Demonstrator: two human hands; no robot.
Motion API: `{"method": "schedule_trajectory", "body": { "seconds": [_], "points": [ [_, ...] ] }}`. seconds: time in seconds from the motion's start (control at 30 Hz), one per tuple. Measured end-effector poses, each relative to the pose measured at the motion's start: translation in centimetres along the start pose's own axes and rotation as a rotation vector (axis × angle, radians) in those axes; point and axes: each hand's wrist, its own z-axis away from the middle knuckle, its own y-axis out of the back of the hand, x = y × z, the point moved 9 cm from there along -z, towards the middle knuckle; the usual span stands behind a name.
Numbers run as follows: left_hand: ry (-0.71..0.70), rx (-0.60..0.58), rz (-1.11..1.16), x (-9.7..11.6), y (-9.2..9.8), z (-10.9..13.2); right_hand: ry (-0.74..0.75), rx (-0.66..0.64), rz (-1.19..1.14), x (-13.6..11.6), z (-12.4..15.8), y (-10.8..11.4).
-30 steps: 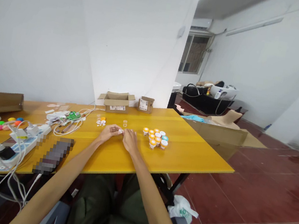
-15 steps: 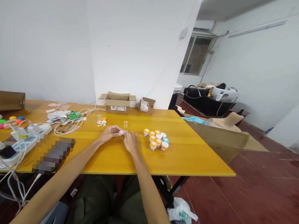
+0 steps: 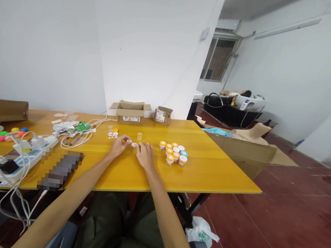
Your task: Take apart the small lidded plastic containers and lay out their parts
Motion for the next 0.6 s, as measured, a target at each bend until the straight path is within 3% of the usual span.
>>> {"method": "schedule_trajectory", "body": {
  "seconds": [0.33,0.6],
  "points": [
    [0.028,0.019,-0.032,-1.7,0.2,-0.2,0.142,-0.047,0.116,-2.0,0.8,-1.1],
    [0.055,0.011,-0.075,-2.2,0.1,0.0,-0.073,0.099,0.069,0.8,0.4,0.7]
  ]
}}
